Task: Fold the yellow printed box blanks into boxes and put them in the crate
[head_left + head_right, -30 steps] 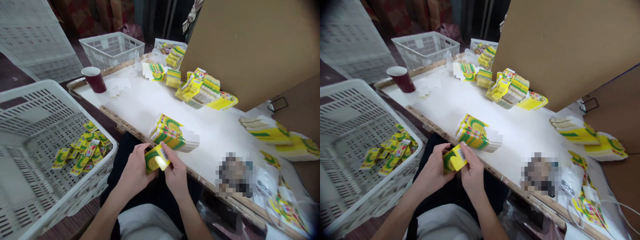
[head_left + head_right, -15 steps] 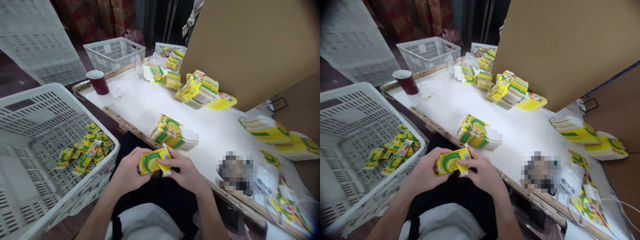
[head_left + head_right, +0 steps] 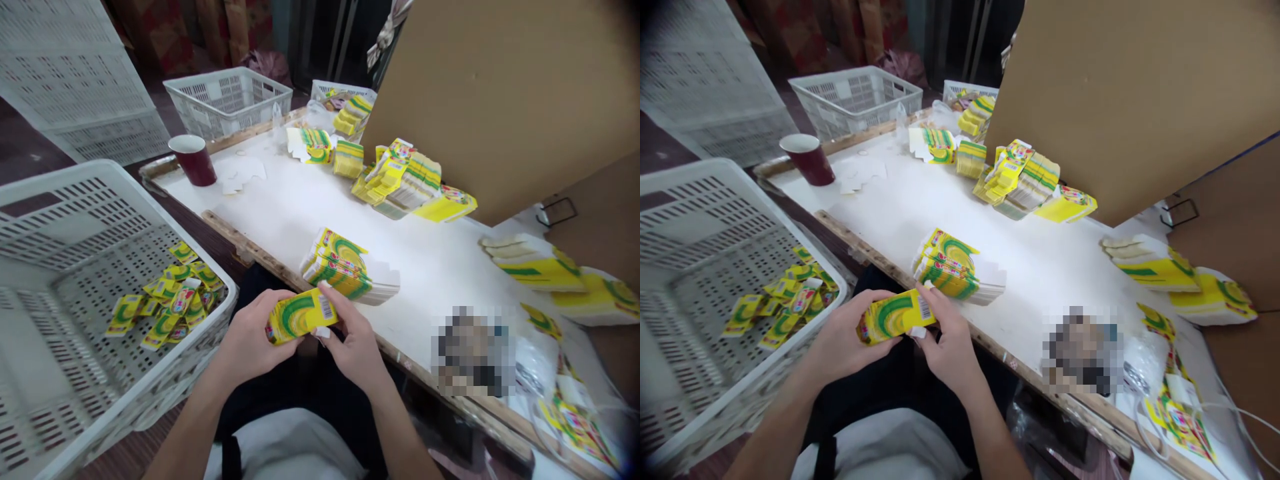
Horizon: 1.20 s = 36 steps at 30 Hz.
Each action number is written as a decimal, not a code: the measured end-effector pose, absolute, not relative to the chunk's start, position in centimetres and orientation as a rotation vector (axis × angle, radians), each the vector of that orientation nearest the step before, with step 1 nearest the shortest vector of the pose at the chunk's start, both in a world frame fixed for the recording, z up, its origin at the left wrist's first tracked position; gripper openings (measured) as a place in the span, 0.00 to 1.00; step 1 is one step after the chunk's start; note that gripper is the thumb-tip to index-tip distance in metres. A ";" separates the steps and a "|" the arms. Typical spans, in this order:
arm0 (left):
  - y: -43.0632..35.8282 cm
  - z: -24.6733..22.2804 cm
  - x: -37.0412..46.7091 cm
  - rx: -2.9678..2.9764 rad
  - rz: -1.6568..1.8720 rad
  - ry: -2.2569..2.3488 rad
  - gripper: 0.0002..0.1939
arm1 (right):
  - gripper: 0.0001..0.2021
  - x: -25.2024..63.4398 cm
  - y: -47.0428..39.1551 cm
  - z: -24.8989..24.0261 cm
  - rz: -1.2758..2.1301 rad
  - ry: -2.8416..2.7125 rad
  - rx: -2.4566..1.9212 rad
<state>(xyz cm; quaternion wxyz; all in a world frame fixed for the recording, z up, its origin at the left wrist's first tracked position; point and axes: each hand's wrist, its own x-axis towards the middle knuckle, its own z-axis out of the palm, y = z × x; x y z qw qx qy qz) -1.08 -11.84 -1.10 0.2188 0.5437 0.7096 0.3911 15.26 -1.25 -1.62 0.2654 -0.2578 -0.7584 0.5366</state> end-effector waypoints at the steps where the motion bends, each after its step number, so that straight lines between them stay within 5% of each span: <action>1: -12.1 -1.2 -1.8 1.486 1.062 1.987 0.23 | 0.32 15.2 -0.9 -1.5 1.396 -2.050 -0.708; 10: -16.5 -1.7 -10.6 1.066 0.444 2.936 0.37 | 0.20 14.9 6.7 -0.3 0.445 -2.347 -1.191; 16: -14.9 -2.5 -8.2 1.235 0.972 2.571 0.27 | 0.18 14.1 6.4 -0.8 0.391 -2.303 -1.231; 21: -12.3 -3.1 -3.2 1.241 1.236 2.070 0.25 | 0.17 14.3 5.5 -0.3 0.714 -1.965 -1.153; 26: -10.7 -2.8 1.2 0.936 1.815 1.311 0.41 | 0.20 13.3 0.1 0.1 1.491 -1.725 -0.831; 29: -10.1 -2.0 2.0 0.590 2.165 1.132 0.35 | 0.18 12.1 -4.6 -0.3 1.933 -1.628 -0.718; 36: -9.4 -1.4 1.3 0.247 2.287 1.238 0.27 | 0.19 11.1 -7.4 -1.8 1.796 -1.788 -0.797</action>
